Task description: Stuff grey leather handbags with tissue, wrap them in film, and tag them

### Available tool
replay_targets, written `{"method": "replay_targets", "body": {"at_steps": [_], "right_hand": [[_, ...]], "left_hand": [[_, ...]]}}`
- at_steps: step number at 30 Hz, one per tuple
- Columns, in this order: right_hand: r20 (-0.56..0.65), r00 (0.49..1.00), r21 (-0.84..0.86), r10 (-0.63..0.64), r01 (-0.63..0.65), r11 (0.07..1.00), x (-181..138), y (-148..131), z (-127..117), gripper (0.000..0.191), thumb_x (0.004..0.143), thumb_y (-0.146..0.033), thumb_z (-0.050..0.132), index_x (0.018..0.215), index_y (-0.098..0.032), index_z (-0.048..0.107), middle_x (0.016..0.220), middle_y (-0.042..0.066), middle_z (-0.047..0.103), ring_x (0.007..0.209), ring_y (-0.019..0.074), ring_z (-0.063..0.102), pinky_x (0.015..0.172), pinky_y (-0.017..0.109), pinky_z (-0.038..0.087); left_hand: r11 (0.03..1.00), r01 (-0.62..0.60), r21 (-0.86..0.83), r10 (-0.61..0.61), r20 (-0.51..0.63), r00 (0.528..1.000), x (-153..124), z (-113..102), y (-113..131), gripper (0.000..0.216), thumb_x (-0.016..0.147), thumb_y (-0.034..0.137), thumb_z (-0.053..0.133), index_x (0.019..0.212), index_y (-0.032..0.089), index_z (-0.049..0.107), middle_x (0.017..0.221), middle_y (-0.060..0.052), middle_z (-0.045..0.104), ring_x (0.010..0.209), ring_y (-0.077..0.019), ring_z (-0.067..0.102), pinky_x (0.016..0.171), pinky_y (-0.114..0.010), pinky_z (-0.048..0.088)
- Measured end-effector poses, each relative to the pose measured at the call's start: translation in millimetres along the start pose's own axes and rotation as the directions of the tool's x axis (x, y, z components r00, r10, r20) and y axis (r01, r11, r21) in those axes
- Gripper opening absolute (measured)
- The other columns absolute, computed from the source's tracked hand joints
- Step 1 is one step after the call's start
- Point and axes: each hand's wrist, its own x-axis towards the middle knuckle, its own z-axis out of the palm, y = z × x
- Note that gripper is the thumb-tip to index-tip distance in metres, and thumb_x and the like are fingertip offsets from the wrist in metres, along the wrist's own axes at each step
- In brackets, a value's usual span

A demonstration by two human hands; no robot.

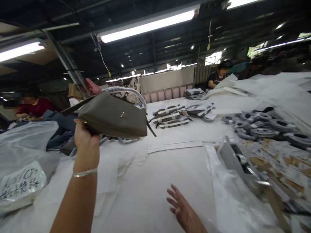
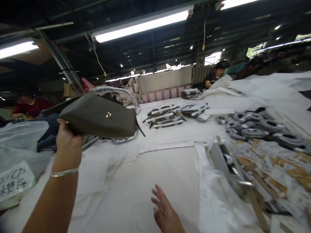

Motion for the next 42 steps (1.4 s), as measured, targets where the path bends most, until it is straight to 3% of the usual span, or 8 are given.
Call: {"method": "replay_targets", "body": {"at_steps": [5,11,15,17,20,25,33,42], "right_hand": [[-0.162,0.984,0.373,0.068,-0.003,0.928,12,-22,7,0.077,0.089,-0.072,0.044,0.154,-0.035,0.023,0.157,0.005,0.033,0.137,0.0258,0.044,0.112,0.048,0.037],[-0.351,0.935,-0.086,0.059,-0.095,0.992,-35,-30,-54,0.071,0.087,-0.058,0.059,0.149,-0.033,0.035,0.157,0.002,0.034,0.145,0.0258,0.031,0.121,0.048,0.022],[-0.086,0.963,-0.667,-0.254,0.133,0.733,-59,-39,-64,0.067,0.09,-0.053,0.058,0.149,-0.032,0.036,0.159,0.004,0.029,0.145,0.0284,0.03,0.118,0.051,0.029],[0.117,0.926,-0.853,-0.358,0.278,0.442,-57,-44,-56,0.069,0.087,-0.048,0.065,0.148,-0.029,0.04,0.159,0.007,0.03,0.146,0.0304,0.026,0.119,0.053,0.026],[0.378,0.862,-0.886,-0.337,0.443,0.14,-41,-50,-44,0.07,0.083,-0.038,0.072,0.145,-0.024,0.045,0.154,0.01,0.038,0.144,0.0324,0.03,0.117,0.052,0.031],[0.501,0.806,-0.84,-0.316,0.54,0.047,-24,-52,-50,0.057,0.08,-0.028,0.075,0.133,-0.019,0.057,0.133,0.012,0.061,0.131,0.0304,0.05,0.109,0.047,0.044],[0.548,0.817,-0.832,-0.181,0.555,-0.019,-41,-74,-47,0.047,0.087,-0.033,0.067,0.13,-0.015,0.06,0.128,0.014,0.064,0.123,0.0295,0.057,0.107,0.046,0.043],[0.617,0.786,-0.784,-0.037,0.61,-0.116,6,-49,-25,0.062,0.091,-0.037,0.062,0.148,-0.027,0.04,0.146,0.011,0.05,0.134,0.0353,0.045,0.109,0.061,0.031]], "left_hand": [[0.96,0.281,0.001,-0.276,-0.193,0.942,-166,-69,-78,0.031,0.103,0.029,0.039,0.099,0.021,0.068,0.104,0.0,0.074,0.1,-0.0102,0.067,0.086,-0.018,0.055],[0.748,0.546,0.377,-0.533,-0.149,0.833,-288,-182,-98,0.032,0.082,0.026,0.072,0.113,0.017,0.068,0.121,-0.012,0.068,0.114,-0.0286,0.063,0.101,-0.045,0.05],[0.442,-0.112,0.89,-0.126,0.185,0.975,-285,-213,-70,0.052,0.091,0.046,0.058,0.139,0.027,0.049,0.149,-0.008,0.046,0.139,-0.0277,0.04,0.116,-0.048,0.033],[0.253,-0.488,0.835,-0.108,0.526,0.844,-273,-202,-64,0.062,0.091,0.05,0.057,0.146,0.03,0.039,0.152,-0.007,0.042,0.142,-0.0273,0.035,0.118,-0.049,0.029],[0.098,-0.825,0.556,-0.342,0.798,0.497,-255,-170,-71,0.075,0.084,0.056,0.064,0.149,0.032,0.033,0.153,-0.007,0.041,0.143,-0.029,0.032,0.119,-0.054,0.023],[0.09,-0.91,0.404,-0.613,0.743,0.269,-248,-143,-94,0.08,0.078,0.057,0.071,0.146,0.031,0.039,0.151,-0.008,0.044,0.139,-0.0339,0.039,0.113,-0.061,0.027],[0.308,-0.825,0.474,-0.555,0.794,0.249,-268,-154,-91,0.069,0.085,0.043,0.067,0.147,0.038,0.038,0.15,-0.007,0.045,0.139,-0.0325,0.039,0.117,-0.057,0.019],[0.309,-0.847,0.433,-0.523,0.821,0.229,-247,-161,-122,0.064,0.088,0.023,0.061,0.146,0.039,0.038,0.152,-0.007,0.042,0.14,-0.0295,0.037,0.116,-0.055,0.023]]}}
